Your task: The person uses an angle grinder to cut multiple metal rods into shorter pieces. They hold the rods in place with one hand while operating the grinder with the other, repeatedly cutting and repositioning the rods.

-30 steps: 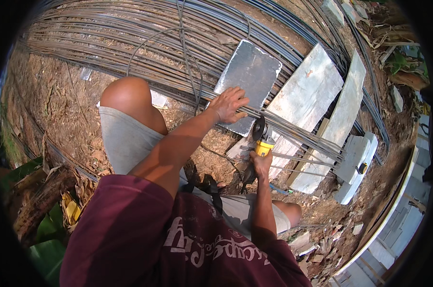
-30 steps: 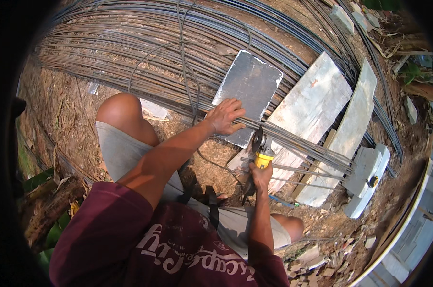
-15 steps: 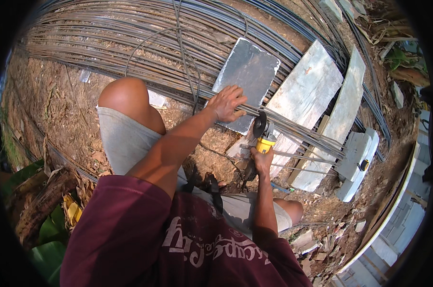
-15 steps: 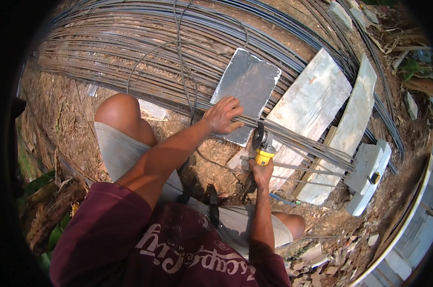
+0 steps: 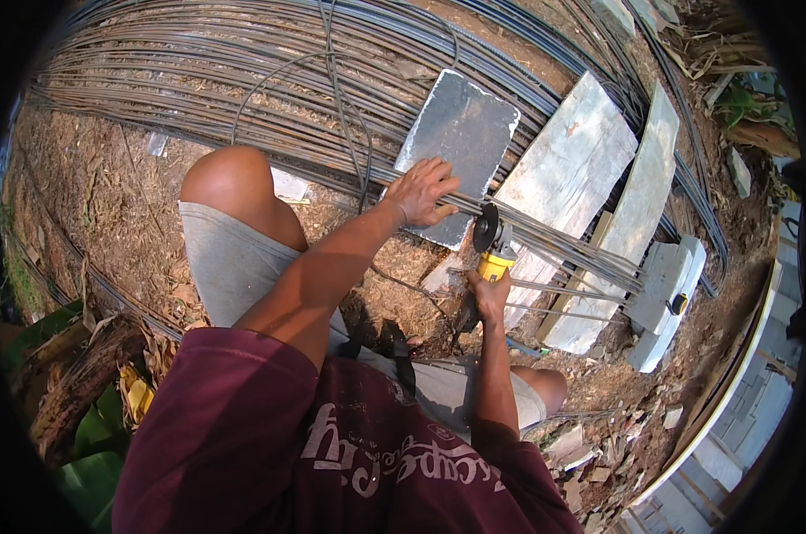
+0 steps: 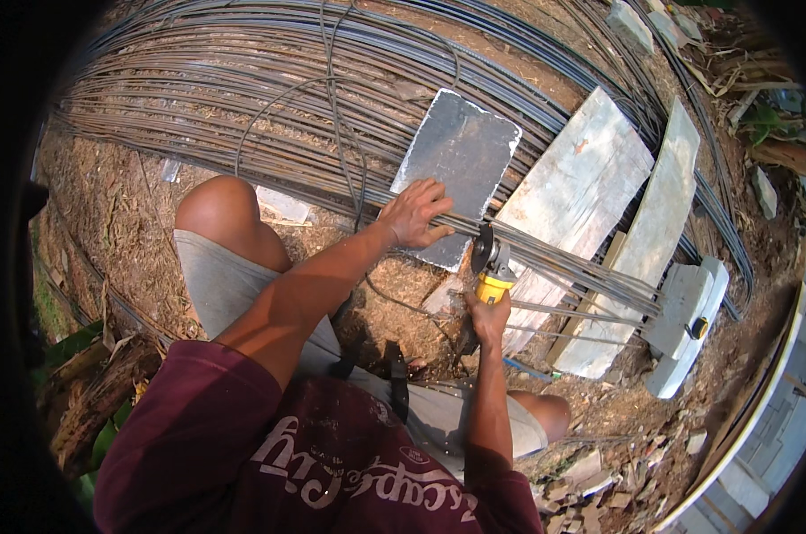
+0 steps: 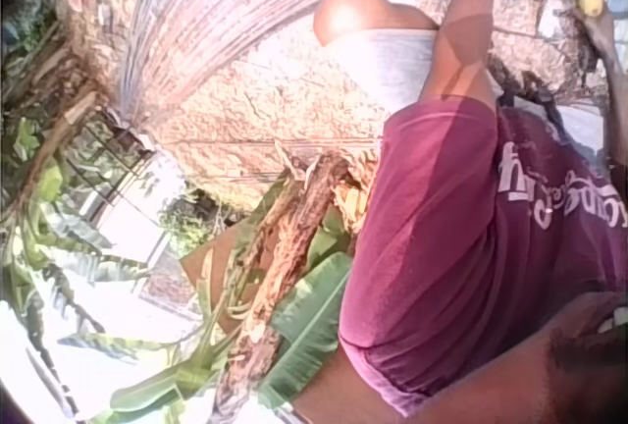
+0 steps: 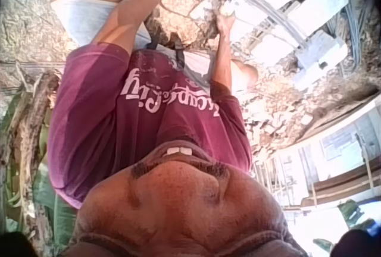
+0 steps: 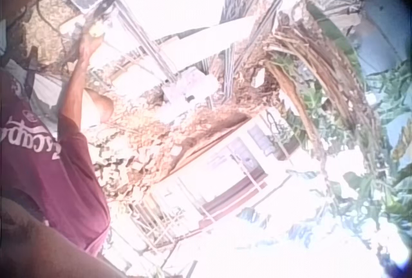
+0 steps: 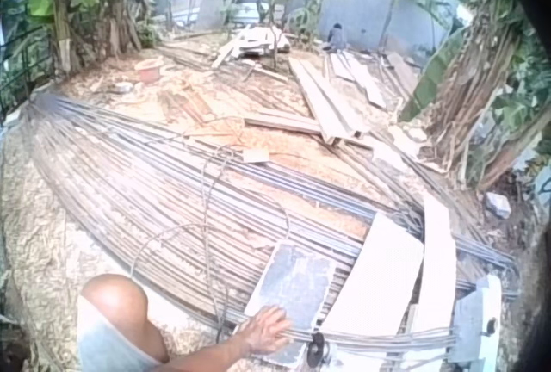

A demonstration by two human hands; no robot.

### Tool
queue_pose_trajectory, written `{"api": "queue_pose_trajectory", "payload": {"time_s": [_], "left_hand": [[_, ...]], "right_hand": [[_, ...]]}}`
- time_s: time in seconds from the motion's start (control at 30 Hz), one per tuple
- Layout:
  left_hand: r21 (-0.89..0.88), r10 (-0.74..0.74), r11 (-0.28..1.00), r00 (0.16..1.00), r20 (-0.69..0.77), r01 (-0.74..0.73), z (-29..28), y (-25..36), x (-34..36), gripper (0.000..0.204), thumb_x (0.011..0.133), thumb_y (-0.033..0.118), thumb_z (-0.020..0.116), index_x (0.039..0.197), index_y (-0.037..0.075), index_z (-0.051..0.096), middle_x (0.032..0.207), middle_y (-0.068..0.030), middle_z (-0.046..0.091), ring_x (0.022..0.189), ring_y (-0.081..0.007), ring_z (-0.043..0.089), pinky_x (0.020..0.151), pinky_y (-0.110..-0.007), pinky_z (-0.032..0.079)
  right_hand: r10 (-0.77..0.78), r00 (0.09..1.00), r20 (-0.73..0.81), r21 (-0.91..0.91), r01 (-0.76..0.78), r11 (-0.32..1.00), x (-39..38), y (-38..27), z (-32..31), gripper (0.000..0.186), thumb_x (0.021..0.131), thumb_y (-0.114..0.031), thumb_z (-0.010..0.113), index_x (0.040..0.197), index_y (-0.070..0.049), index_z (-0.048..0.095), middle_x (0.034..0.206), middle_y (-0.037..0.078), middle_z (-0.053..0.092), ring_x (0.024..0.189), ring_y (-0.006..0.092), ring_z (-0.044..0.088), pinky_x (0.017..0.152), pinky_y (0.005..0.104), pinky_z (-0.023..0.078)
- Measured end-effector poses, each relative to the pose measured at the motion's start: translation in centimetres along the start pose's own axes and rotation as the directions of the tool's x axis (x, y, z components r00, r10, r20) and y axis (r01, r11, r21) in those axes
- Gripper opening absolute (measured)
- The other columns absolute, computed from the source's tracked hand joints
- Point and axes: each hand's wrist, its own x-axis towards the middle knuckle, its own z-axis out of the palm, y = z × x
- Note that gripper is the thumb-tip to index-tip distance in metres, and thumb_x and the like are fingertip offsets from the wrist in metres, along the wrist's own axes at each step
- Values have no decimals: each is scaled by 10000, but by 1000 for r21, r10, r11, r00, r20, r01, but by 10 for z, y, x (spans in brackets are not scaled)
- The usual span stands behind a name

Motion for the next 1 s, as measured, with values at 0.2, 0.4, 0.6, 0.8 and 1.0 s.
{"api": "queue_pose_trajectory", "payload": {"time_s": [0.2,0.4,0.6,0.8,1.0], "left_hand": [[50,16,999,1000,-26,-14,3,-1,0,459,908,435,807,1131,68,646,1155,-167,575,1197,-392,557,1075,-530,469],[16,-29,999,998,53,28,-2,2,1,461,913,444,802,1142,78,642,1169,-160,571,1207,-387,549,1083,-531,462],[13,-26,1000,998,51,25,-2,1,1,444,919,443,795,1120,81,634,1164,-158,565,1210,-386,543,1082,-524,454],[35,-14,999,1000,28,13,0,0,1,440,921,446,791,1116,82,638,1172,-163,566,1217,-386,540,1081,-524,451],[24,-27,999,998,63,26,-1,0,1,448,925,450,788,1134,80,644,1184,-169,566,1230,-394,538,1096,-530,446]], "right_hand": [[4,1000,-17,-75,-6,997,2,-1,1,505,789,-27,869,1227,4,621,926,72,720,721,178,686,632,341,566],[-4,1000,28,19,3,1000,2,1,0,451,830,-3,822,1215,-15,587,905,67,683,667,172,659,570,316,551],[65,997,39,22,-66,998,-1,-5,0,481,804,-27,843,1230,11,622,961,74,726,766,175,688,678,336,572],[-27,999,19,-80,29,996,0,-3,-2,481,808,-44,845,1236,4,630,964,70,731,800,168,693,709,330,572],[26,1000,-7,-95,-26,995,4,5,-1,476,802,-68,862,1216,5,639,960,73,733,781,165,687,697,333,572]]}}
